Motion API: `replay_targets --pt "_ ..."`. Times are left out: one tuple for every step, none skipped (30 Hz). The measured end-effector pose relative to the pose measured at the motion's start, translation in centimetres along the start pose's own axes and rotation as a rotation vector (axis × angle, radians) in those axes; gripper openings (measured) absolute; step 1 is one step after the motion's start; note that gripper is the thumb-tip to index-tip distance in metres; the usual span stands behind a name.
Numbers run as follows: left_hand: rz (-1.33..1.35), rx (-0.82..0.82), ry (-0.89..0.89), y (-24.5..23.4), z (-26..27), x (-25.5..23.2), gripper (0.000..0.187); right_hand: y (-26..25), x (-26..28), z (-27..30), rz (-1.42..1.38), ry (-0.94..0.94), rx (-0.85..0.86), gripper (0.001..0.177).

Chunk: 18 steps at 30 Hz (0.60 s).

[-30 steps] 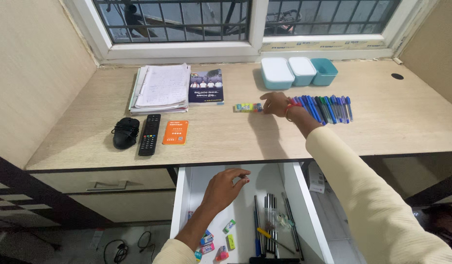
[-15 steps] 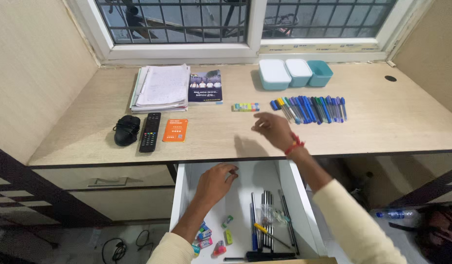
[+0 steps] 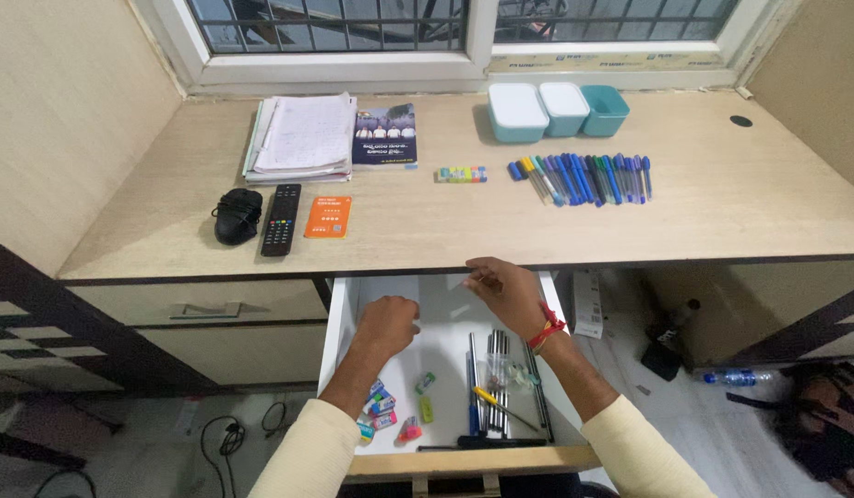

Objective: The person removes small colorful erasers from a drawer and places them on the desk. They then arrange the erasers into a neat row and adjust the position of pens and other items on the desk surface.

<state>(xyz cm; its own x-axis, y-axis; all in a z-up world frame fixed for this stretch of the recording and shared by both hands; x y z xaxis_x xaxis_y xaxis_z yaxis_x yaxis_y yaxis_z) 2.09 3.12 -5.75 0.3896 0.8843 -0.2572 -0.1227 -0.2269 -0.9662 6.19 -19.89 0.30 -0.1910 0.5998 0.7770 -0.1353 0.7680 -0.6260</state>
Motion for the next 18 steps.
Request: replay_targets --pt "-0.060 0.053 -0.021 0.8 -0.2 0.5 0.024 0.3 -0.4 0.0 -0.046 -0.014 -0.007 0.033" --pt "-0.120 0.106 -0.043 1.5 -0.3 1.0 0.024 0.7 -0.7 -0.1 -0.092 -0.030 -0.014 0.033" --pt "-0.180 0.158 -0.066 2.0 -0.2 1.3 0.024 1.0 -1.1 -0.1 -0.139 -0.046 -0.021 0.032" --pt "-0.197 0.219 -0.071 2.3 0.0 1.5 0.032 1.2 -1.4 -0.1 -0.110 -0.033 -0.019 0.032" --pt "-0.213 0.281 -0.077 2.3 0.4 1.6 0.041 1.4 -1.6 -0.1 -0.081 -0.019 -0.017 0.031" --pt "-0.229 0.343 -0.084 2.1 0.8 1.4 0.050 1.6 -1.8 -0.1 -0.053 -0.005 -0.014 0.031" --pt "-0.194 0.424 -0.144 1.8 1.3 1.2 0.057 1.8 -2.0 0.0 -0.060 0.007 -0.003 0.031" --pt "-0.160 0.504 -0.203 1.4 1.9 0.9 0.064 1.9 -2.1 0.1 -0.068 0.020 0.006 0.031" --pt "-0.125 0.585 -0.261 1.1 2.4 0.7 0.071 2.1 -2.2 0.2 -0.076 0.033 0.015 0.032" --pt "-0.126 0.609 -0.260 0.7 2.9 0.2 0.072 2.1 -2.2 0.2 -0.047 0.022 0.017 0.031" --pt "-0.126 0.634 -0.258 0.6 3.4 -0.2 0.072 2.1 -2.1 0.1 -0.019 0.012 0.020 0.031" --pt "-0.128 0.657 -0.255 0.3 3.8 -0.5 0.073 2.1 -2.1 0.1 0.010 0.000 0.019 0.031" --pt "-0.124 0.615 -0.236 -0.1 4.0 -0.6 0.072 2.1 -2.0 0.2 -0.006 -0.007 0.007 0.031" --pt "-0.119 0.572 -0.214 -0.3 4.2 -0.7 0.072 2.1 -2.0 0.2 -0.021 -0.014 -0.007 0.032" --pt "-0.115 0.530 -0.193 -0.5 4.3 -0.6 0.071 2.1 -2.0 0.3 -0.036 -0.021 -0.022 0.032" --pt "-0.119 0.543 -0.188 -0.5 4.3 -0.6 0.067 2.1 -2.0 0.3 -0.037 -0.019 -0.019 0.032" --pt "-0.124 0.556 -0.183 -0.3 4.2 -0.6 0.064 2.2 -2.1 0.3 -0.038 -0.016 -0.015 0.032" --pt "-0.129 0.569 -0.179 0.0 4.2 -0.4 0.060 2.2 -2.2 0.3 -0.039 -0.014 -0.012 0.032"
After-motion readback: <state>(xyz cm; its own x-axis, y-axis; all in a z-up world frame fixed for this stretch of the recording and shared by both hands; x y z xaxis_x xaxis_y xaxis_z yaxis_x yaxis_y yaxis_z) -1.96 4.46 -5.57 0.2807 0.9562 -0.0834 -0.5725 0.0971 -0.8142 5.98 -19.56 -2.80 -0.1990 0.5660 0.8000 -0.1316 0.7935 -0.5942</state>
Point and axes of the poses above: each hand's wrist, its own z-axis away from the middle knuckle, its own y-axis out of the palm, x = y × z, the point moved 1 cm from there along -z, towards the middle knuckle, and after that the axes turned 14 degrees about y, right-handed, at the moved point
